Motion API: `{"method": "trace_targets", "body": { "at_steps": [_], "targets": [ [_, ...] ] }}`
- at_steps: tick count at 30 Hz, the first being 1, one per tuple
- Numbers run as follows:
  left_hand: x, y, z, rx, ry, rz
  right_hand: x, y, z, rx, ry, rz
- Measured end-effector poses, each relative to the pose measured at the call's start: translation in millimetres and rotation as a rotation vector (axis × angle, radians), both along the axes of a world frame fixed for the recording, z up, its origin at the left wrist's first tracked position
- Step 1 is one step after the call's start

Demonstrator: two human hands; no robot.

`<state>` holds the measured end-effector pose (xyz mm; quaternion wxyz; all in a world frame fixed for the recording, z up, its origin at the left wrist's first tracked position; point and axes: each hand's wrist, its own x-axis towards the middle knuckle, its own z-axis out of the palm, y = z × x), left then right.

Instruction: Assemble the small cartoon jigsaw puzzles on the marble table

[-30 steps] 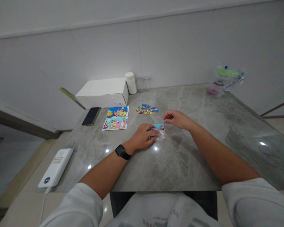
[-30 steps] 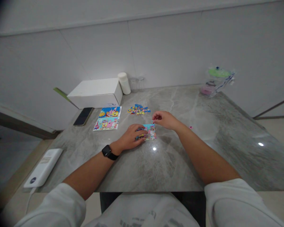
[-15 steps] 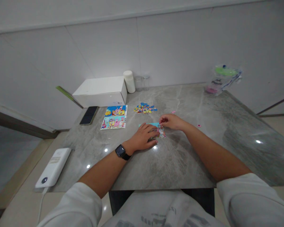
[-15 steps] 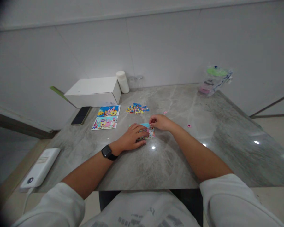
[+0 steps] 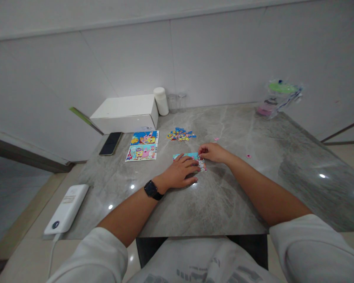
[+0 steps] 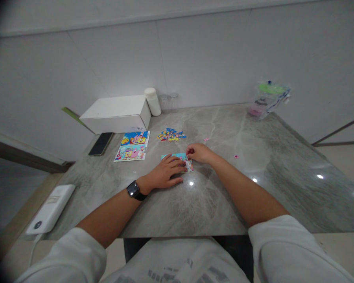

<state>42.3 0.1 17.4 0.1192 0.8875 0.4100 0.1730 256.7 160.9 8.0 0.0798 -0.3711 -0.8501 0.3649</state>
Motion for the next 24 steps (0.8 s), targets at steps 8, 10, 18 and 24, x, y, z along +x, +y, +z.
{"method": "trace_targets", "body": {
  "at_steps": [8,10,18,24],
  "targets": [
    [-1,1,-1.6,-0.003,0.012,-0.002,-6,-8,2.2,0.169,-0.092,-0.027],
    [-1,1,-1.4,-0.003,0.008,-0.005,-6,-9,2.1,0.206,-0.112,-0.020],
    [-1,1,-4.0,0.010,-0.004,-0.008,-6,-12,2.5,0.262,-0.124,-0.009],
    [-2,1,-3.7,0.013,-0.008,-0.010,-4,-12,6.3,0.277,-0.153,-0.020]
  ]
}}
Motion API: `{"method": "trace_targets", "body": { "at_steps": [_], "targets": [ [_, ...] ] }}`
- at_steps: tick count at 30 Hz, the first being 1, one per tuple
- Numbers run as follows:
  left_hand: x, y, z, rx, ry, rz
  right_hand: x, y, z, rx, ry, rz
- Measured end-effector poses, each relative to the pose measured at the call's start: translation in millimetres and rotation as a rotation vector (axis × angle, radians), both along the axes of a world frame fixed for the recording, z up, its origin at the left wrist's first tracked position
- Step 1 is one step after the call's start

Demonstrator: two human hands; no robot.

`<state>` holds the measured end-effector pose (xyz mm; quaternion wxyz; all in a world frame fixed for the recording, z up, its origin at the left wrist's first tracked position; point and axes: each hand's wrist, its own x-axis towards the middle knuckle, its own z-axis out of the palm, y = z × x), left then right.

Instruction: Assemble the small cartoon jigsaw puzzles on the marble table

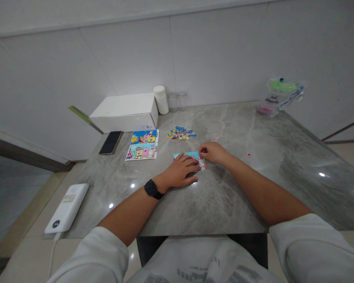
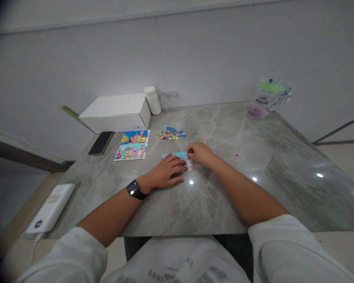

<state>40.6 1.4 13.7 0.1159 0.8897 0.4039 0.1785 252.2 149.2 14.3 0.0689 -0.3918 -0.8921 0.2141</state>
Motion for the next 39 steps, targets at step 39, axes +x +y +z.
{"method": "trace_targets", "body": {
  "at_steps": [39],
  "targets": [
    [-2,0,0.1,-0.004,0.011,-0.002,91,25,68.8,0.282,0.148,-0.293]
  ]
}}
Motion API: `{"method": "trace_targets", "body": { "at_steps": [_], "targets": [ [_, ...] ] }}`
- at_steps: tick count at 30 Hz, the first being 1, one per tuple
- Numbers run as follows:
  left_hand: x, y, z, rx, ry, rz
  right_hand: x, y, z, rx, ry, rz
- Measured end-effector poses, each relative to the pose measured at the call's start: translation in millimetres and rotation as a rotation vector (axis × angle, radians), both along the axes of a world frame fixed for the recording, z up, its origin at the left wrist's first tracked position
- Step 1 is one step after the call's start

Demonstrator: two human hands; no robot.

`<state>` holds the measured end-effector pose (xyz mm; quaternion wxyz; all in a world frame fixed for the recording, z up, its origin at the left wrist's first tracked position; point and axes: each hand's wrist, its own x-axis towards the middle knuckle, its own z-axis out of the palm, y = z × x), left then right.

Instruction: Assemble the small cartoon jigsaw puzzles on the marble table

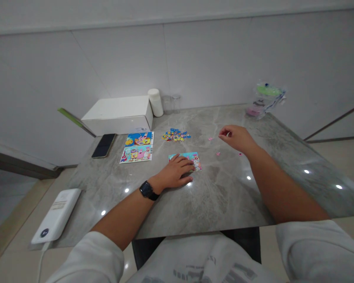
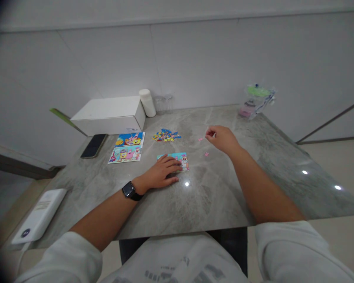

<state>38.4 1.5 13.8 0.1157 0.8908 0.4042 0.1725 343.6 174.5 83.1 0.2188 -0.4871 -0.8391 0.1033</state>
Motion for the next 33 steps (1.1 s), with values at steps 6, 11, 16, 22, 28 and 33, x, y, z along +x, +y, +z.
{"method": "trace_targets", "body": {
  "at_steps": [6,11,16,22,28,33],
  "targets": [
    [-2,0,3.1,0.018,-0.005,-0.004,55,7,-27.6,-0.124,-0.120,-0.130],
    [-6,4,0.0,0.093,-0.057,0.064,89,14,-48.1,-0.160,-0.152,-0.273],
    [-12,9,-1.5,0.164,-0.142,0.202,105,19,-56.6,-0.211,-0.219,-0.271],
    [-17,11,-3.8,0.212,-0.231,0.329,111,19,-58.9,-0.380,-0.309,-0.177],
    [-18,11,-1.0,0.183,-0.260,0.399,110,16,-62.2,-0.391,-0.314,-0.125],
    [-19,13,-2.9,0.169,-0.255,0.392,103,11,-59.2,-0.392,-0.247,-0.074]
  ]
}}
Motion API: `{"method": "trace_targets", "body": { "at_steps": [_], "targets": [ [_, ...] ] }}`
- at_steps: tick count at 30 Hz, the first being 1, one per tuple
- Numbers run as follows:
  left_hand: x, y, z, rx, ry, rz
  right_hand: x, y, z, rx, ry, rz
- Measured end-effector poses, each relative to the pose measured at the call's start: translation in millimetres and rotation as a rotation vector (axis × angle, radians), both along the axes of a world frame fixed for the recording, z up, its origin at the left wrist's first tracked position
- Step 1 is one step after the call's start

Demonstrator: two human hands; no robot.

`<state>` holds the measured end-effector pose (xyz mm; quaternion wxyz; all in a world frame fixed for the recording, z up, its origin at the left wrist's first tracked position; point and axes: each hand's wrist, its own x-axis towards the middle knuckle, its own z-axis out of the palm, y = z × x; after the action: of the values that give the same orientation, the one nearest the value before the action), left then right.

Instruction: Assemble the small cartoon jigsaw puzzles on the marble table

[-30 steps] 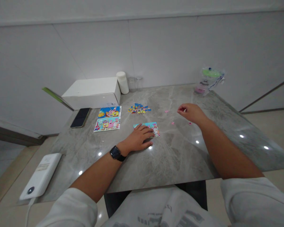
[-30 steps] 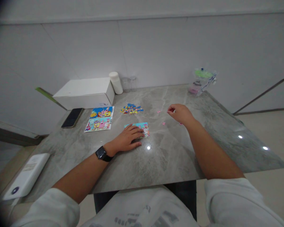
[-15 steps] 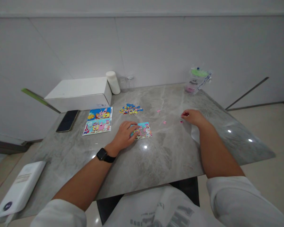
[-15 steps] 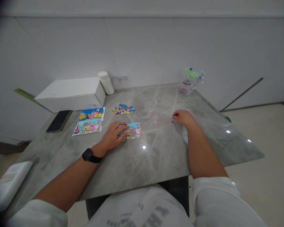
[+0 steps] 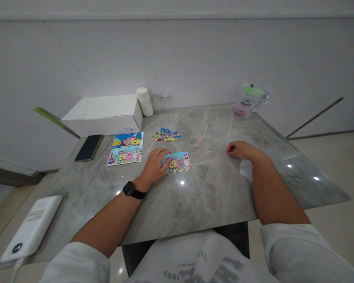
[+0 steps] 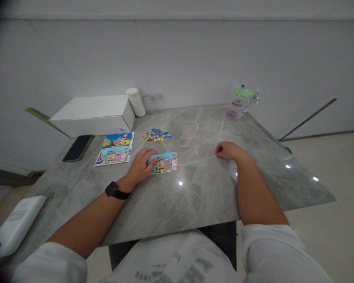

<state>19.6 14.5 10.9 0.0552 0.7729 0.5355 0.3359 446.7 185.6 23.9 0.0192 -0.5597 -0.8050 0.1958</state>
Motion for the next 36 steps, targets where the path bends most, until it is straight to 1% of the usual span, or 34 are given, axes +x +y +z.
{"method": "trace_targets", "body": {
  "at_steps": [3,5,8,11,15,18,21,25,28,30,36],
  "targets": [
    [-2,1,-3.0,-0.001,-0.002,-0.006,-15,-3,8.1,0.010,0.083,0.024],
    [-3,2,-5.2,-0.003,-0.002,-0.020,-31,-6,15.7,0.004,0.175,0.037],
    [-5,3,-8.2,-0.012,0.002,-0.056,-62,-9,28.2,-0.033,0.322,0.066],
    [-7,4,-9.4,-0.011,0.007,-0.079,-98,-12,39.3,-0.086,0.427,0.153],
    [-7,3,-6.0,-0.017,0.016,-0.092,-145,-17,51.4,-0.112,0.475,0.239],
    [-8,2,-3.2,-0.029,0.025,-0.100,-175,-21,56.1,-0.133,0.479,0.314],
    [-9,2,-3.6,-0.040,0.035,-0.110,-197,-28,52.2,-0.152,0.502,0.382],
    [-10,3,-7.0,-0.076,0.053,-0.127,-211,-38,33.7,-0.171,0.453,0.402],
    [-11,4,-8.8,-0.086,0.065,-0.133,-214,-44,18.9,-0.177,0.360,0.404],
    [-11,4,-9.4,-0.088,0.072,-0.139,-214,-45,12.0,-0.184,0.319,0.423],
    [-9,3,-8.4,-0.122,0.095,-0.171,-214,-45,3.8,-0.170,0.249,0.443]
  ]
}}
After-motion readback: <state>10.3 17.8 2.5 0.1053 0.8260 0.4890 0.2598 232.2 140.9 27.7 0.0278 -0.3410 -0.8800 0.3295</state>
